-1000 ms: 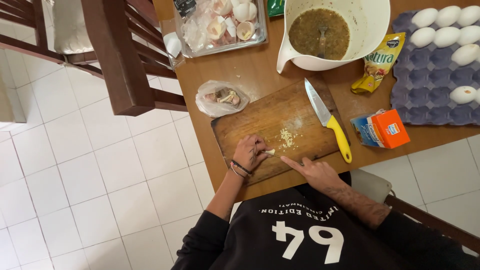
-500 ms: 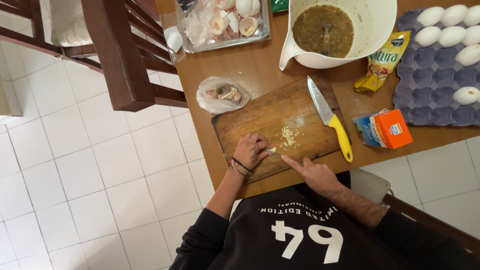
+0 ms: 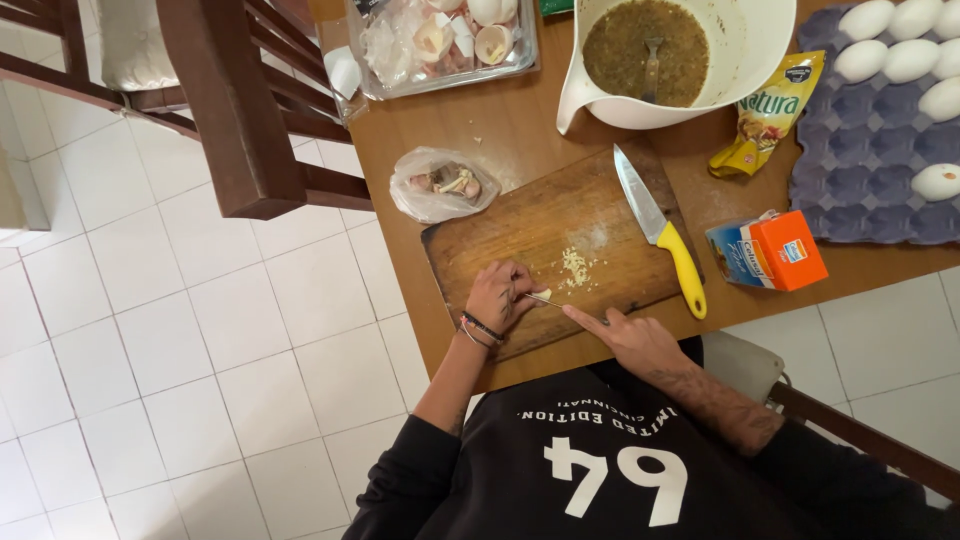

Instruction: Prepare a bowl of eggs by chopping garlic and whisking it into a mixture of beaten eggs and spices.

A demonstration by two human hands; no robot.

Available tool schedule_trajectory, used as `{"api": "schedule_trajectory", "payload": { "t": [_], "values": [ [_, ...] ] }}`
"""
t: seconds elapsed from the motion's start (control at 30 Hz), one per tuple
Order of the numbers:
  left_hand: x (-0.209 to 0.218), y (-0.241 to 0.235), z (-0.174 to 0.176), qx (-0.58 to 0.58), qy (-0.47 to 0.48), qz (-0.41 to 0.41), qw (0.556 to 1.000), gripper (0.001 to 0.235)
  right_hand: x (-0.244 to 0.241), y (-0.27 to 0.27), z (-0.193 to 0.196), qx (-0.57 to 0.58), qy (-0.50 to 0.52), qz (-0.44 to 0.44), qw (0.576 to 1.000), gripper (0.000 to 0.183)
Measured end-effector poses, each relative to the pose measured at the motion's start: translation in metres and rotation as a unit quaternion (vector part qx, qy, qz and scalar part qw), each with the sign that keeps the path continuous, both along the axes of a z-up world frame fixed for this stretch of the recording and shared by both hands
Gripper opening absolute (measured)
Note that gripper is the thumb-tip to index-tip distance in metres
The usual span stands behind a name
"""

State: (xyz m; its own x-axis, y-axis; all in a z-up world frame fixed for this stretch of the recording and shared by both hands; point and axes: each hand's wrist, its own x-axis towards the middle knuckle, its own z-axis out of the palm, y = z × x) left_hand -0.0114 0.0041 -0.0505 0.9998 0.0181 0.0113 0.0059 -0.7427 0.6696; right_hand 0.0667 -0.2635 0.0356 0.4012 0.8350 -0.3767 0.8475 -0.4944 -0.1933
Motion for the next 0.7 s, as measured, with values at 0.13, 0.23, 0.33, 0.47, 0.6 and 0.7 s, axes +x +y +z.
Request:
{"api": "schedule_trajectory", "payload": {
  "t": [0.13, 0.23, 0.33, 0.47, 0.6, 0.7],
  "values": [
    [0.0, 0.0, -0.004, 0.001, -0.004, -0.004, 1.0, 0.026, -0.001, 0.0, -0.002, 0.009, 0.013, 0.0, 1.0, 0.084],
    [0.0, 0.0, -0.005, 0.025, -0.008, -0.009, 1.0, 0.027, -0.004, 0.003, 0.002, 0.027, -0.03, 0.001, 0.999, 0.082],
    [0.0, 0.001, -0.003, 0.041, -0.015, -0.016, 0.999, 0.026, -0.01, 0.004, -0.001, 0.045, -0.08, 0.003, 0.996, 0.081],
    [0.002, 0.002, -0.002, 0.048, -0.011, -0.024, 0.998, 0.025, -0.018, 0.004, -0.01, 0.057, -0.156, -0.005, 0.986, 0.08],
    [0.001, 0.002, -0.005, 0.059, -0.005, -0.028, 0.998, 0.025, -0.017, 0.0, -0.018, 0.044, -0.108, -0.001, 0.993, 0.082],
    [0.002, 0.0, 0.0, 0.054, -0.02, -0.022, 0.998, 0.025, -0.007, -0.005, -0.016, 0.055, -0.036, -0.011, 0.998, 0.083]
  ]
}}
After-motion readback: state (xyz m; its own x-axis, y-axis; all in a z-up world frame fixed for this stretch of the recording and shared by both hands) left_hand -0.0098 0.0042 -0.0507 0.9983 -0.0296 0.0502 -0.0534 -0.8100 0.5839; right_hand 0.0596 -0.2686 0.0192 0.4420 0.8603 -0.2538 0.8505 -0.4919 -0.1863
